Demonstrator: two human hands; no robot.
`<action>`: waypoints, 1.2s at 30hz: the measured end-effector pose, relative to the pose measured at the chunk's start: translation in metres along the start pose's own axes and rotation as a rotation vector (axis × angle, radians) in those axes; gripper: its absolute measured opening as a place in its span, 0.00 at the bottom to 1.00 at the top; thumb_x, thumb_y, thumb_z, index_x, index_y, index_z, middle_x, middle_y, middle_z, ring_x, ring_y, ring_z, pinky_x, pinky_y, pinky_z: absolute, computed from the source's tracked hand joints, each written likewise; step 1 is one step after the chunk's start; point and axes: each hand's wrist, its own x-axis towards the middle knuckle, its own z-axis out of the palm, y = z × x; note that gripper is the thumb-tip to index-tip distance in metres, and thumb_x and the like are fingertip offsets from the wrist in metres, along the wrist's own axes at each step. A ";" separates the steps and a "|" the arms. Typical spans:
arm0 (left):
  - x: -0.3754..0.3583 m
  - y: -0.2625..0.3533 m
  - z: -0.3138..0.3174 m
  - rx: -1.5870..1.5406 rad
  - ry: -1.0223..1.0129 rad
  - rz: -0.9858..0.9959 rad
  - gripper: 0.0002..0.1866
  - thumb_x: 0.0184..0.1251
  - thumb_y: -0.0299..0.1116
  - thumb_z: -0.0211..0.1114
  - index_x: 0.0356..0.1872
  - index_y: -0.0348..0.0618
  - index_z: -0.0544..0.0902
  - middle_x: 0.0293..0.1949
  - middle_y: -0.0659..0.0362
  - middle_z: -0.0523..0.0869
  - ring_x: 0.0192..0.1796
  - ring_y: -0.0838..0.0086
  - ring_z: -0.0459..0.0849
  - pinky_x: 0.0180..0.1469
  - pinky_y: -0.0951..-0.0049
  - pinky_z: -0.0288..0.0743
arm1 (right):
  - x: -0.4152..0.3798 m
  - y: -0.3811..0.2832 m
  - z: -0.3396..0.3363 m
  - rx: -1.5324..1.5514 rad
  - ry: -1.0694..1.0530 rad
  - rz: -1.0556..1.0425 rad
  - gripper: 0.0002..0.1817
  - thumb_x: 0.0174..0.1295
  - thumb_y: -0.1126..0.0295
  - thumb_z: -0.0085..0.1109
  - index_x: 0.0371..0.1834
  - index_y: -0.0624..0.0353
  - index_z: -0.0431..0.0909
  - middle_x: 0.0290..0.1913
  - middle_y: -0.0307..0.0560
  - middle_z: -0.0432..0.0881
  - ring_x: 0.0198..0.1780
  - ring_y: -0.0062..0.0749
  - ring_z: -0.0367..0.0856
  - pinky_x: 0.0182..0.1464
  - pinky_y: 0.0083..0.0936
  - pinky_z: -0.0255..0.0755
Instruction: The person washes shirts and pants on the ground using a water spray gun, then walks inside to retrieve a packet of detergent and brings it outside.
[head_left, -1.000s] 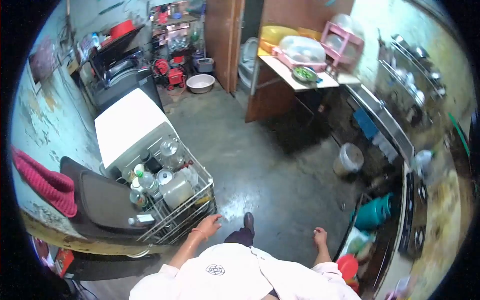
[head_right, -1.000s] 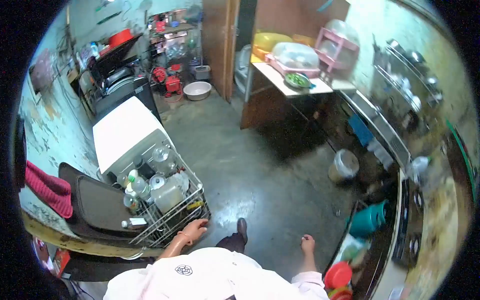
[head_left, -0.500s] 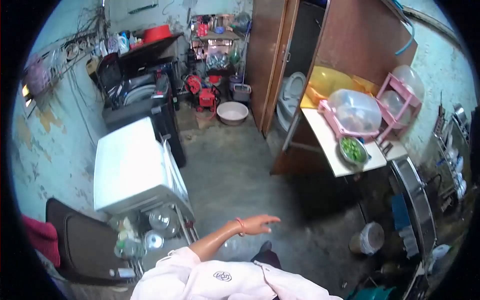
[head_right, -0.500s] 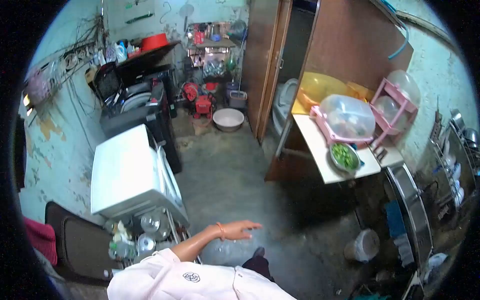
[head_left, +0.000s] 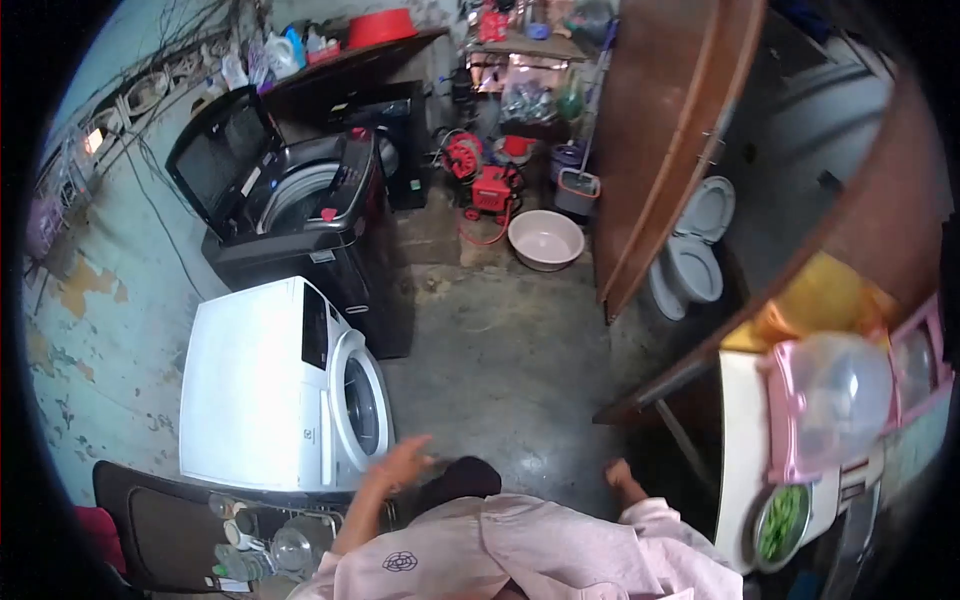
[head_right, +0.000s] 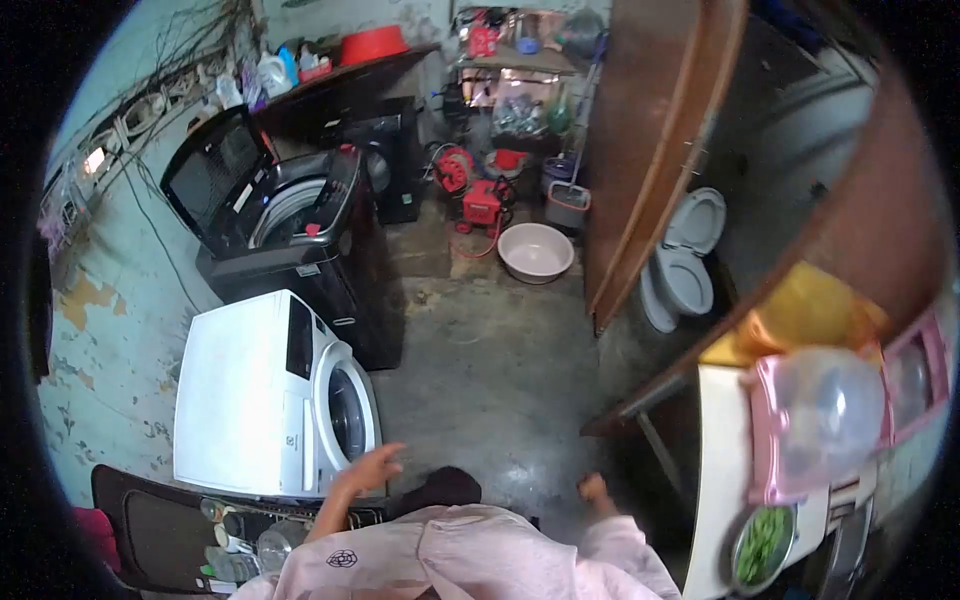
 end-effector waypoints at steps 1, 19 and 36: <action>0.010 -0.002 -0.019 -0.067 0.205 -0.147 0.26 0.61 0.31 0.63 0.62 0.45 0.70 0.55 0.51 0.78 0.56 0.58 0.77 0.56 0.64 0.71 | 0.057 -0.010 -0.034 0.115 0.132 -0.107 0.12 0.55 0.65 0.53 0.33 0.59 0.82 0.33 0.54 0.83 0.33 0.44 0.83 0.36 0.38 0.76; 0.673 0.124 -0.312 -0.167 -0.112 0.312 0.26 0.65 0.34 0.59 0.65 0.46 0.66 0.64 0.48 0.69 0.63 0.62 0.71 0.61 0.64 0.67 | 0.463 -0.147 -0.269 1.068 -0.247 0.497 0.15 0.63 0.59 0.51 0.47 0.56 0.75 0.33 0.45 0.82 0.29 0.36 0.82 0.25 0.34 0.73; 1.029 -0.041 -0.566 -0.314 0.686 -0.147 0.24 0.57 0.28 0.65 0.57 0.44 0.74 0.46 0.53 0.83 0.45 0.65 0.83 0.46 0.68 0.76 | 1.248 -0.454 -0.782 0.611 0.266 -0.401 0.10 0.63 0.67 0.50 0.29 0.60 0.75 0.24 0.47 0.79 0.27 0.35 0.80 0.28 0.34 0.73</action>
